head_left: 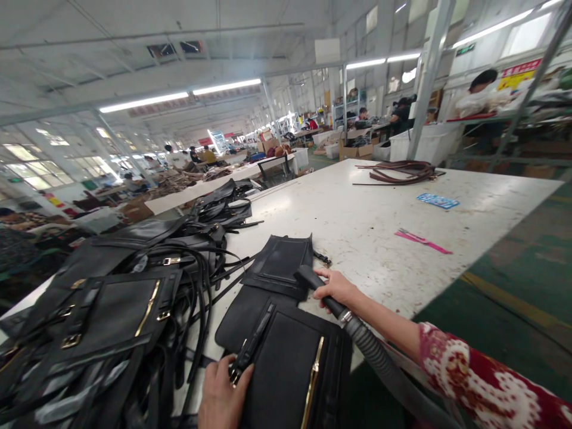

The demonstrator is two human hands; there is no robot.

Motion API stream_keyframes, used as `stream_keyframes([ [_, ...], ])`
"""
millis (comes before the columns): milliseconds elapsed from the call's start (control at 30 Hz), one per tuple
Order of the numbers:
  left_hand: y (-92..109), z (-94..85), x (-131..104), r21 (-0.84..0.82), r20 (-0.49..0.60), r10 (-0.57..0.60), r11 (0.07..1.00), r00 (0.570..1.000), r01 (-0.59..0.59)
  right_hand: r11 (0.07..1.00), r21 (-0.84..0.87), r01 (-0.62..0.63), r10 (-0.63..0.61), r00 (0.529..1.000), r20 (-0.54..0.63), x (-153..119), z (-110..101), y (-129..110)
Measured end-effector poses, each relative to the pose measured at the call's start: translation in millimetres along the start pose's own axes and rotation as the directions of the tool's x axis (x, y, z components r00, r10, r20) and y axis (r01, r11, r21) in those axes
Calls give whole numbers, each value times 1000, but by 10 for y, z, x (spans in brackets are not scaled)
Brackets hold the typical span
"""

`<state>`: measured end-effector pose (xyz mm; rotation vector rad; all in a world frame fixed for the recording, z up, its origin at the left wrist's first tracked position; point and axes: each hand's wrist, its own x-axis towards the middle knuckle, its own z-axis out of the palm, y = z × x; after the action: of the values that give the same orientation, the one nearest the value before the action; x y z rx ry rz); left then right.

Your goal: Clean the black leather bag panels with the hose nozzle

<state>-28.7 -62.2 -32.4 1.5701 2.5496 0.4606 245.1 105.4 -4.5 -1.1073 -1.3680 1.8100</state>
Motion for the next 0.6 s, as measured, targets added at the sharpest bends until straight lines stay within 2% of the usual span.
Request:
stream_keyframes([
  [133, -19, -72, 25, -132, 135, -49, 989, 990, 67, 1000, 15, 3, -3, 1000, 20, -355, -221, 26],
  [267, 57, -91, 31, -301, 165, 0, 952, 986, 50, 999, 28, -16, 11, 987, 163, -512, -239, -72],
  [433, 180, -11, -54, -343, 214, 71, 939, 974, 7, 991, 3, -131, 120, 918, 377, -271, 19, -185],
  [533, 211, 4, -90, -347, 183, 77, 938, 980, -8, 978, -43, -205, 204, 880, 429, -44, 203, -176],
  [600, 220, -34, -97, -373, 156, 64, 928, 986, -1, 975, -56, -214, 217, 877, 428, 59, 298, -159],
])
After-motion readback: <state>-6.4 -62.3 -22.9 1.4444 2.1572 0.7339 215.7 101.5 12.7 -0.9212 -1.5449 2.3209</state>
